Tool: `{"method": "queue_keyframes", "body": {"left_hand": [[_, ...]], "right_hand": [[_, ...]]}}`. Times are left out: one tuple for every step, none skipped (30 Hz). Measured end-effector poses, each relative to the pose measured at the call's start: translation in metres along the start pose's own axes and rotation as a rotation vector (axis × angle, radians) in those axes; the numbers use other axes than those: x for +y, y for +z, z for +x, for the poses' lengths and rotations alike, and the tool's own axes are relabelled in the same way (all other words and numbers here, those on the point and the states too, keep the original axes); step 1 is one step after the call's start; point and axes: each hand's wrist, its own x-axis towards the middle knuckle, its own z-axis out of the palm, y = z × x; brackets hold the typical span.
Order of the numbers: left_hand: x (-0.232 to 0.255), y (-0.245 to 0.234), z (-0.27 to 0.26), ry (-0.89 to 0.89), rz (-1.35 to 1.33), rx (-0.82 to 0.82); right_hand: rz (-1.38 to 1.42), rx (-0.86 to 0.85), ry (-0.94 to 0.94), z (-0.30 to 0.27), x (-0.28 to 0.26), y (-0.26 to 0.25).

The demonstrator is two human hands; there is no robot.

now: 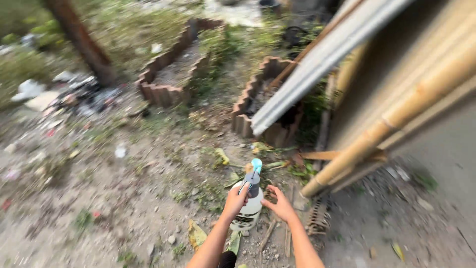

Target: Fill a manual pump spray bottle with liquid from a large container.

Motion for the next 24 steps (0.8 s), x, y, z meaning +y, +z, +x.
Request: {"method": "queue_keyframes", "body": {"left_hand": [[0.013, 0.012, -0.002, 0.01, 0.007, -0.039], [0.026, 0.023, -0.005, 0.022, -0.041, -0.07], [0.036, 0.036, -0.011, 0.029, -0.092, -0.102], [0.045, 0.05, -0.016, 0.033, -0.088, -0.141], [0.054, 0.063, -0.025, 0.072, -0.089, -0.165], [0.063, 0.076, -0.036, 0.111, -0.09, -0.189], [0.066, 0.089, -0.046, 0.116, -0.086, -0.223], [0.069, 0.102, -0.057, 0.146, -0.111, -0.25], [0.071, 0.115, -0.071, 0.171, -0.136, -0.274], [0.077, 0.126, -0.088, 0.17, -0.131, -0.306], [0.082, 0.133, -0.104, 0.161, -0.106, -0.311], [0.087, 0.14, -0.122, 0.153, -0.081, -0.317], [0.082, 0.143, -0.144, 0.142, -0.069, -0.342], [0.078, 0.145, -0.166, 0.098, -0.154, -0.386], [0.075, 0.146, -0.187, 0.05, -0.239, -0.421], [0.073, 0.142, -0.209, 0.035, -0.227, -0.44], [0.072, 0.14, -0.226, 0.016, -0.255, -0.453], [0.073, 0.139, -0.242, -0.004, -0.283, -0.466], [0.073, 0.134, -0.258, -0.014, -0.274, -0.481], [0.073, 0.13, -0.272, -0.059, -0.296, -0.518], [0.073, 0.129, -0.284, -0.097, -0.325, -0.554], [0.071, 0.127, -0.295, -0.1, -0.321, -0.568], [0.07, 0.122, -0.305, -0.158, -0.35, -0.611], [0.069, 0.115, -0.313, -0.218, -0.378, -0.653]], "right_hand": [[0.003, 0.04, 0.006, -0.011, 0.01, -0.001], [-0.061, 0.121, 0.001, -0.023, 0.019, 0.0], [-0.128, 0.2, 0.003, -0.036, 0.032, 0.0], [-0.128, 0.238, 0.015, -0.049, 0.053, 0.001], [0.018, 0.373, 0.029, -0.065, 0.073, 0.004], [0.164, 0.508, 0.039, -0.082, 0.094, 0.008], [0.166, 0.543, 0.044, -0.109, 0.073, 0.007], [0.524, 0.639, 0.317, -0.136, 0.053, 0.008], [0.894, 0.719, 0.585, -0.164, 0.033, 0.009], [0.907, 0.75, 0.583, -0.184, 0.044, 0.011], [1.14, 0.804, 0.562, -0.201, 0.054, 0.018], [1.376, 0.85, 0.527, -0.219, 0.064, 0.025], [1.392, 0.875, 0.532, -0.241, 0.06, 0.033], [1.566, 0.827, 0.3, -0.264, 0.056, 0.041], [1.719, 0.765, 0.058, -0.284, 0.05, 0.049], [1.731, 0.791, 0.061, -0.308, 0.041, 0.063], [1.745, 0.838, 0.049, -0.326, 0.032, 0.071], [1.759, 0.885, 0.037, -0.343, 0.023, 0.079], [1.767, 0.905, 0.037, -0.361, 0.006, 0.087], [1.758, 0.946, 0.071, -0.378, -0.01, 0.096], [1.744, 0.983, 0.097, -0.392, -0.024, 0.1], [1.746, 0.998, 0.09, -0.404, -0.024, 0.103], [1.764, 1.039, 0.092, -0.414, -0.026, 0.11], [1.782, 1.081, 0.093, -0.423, -0.028, 0.117]]}}
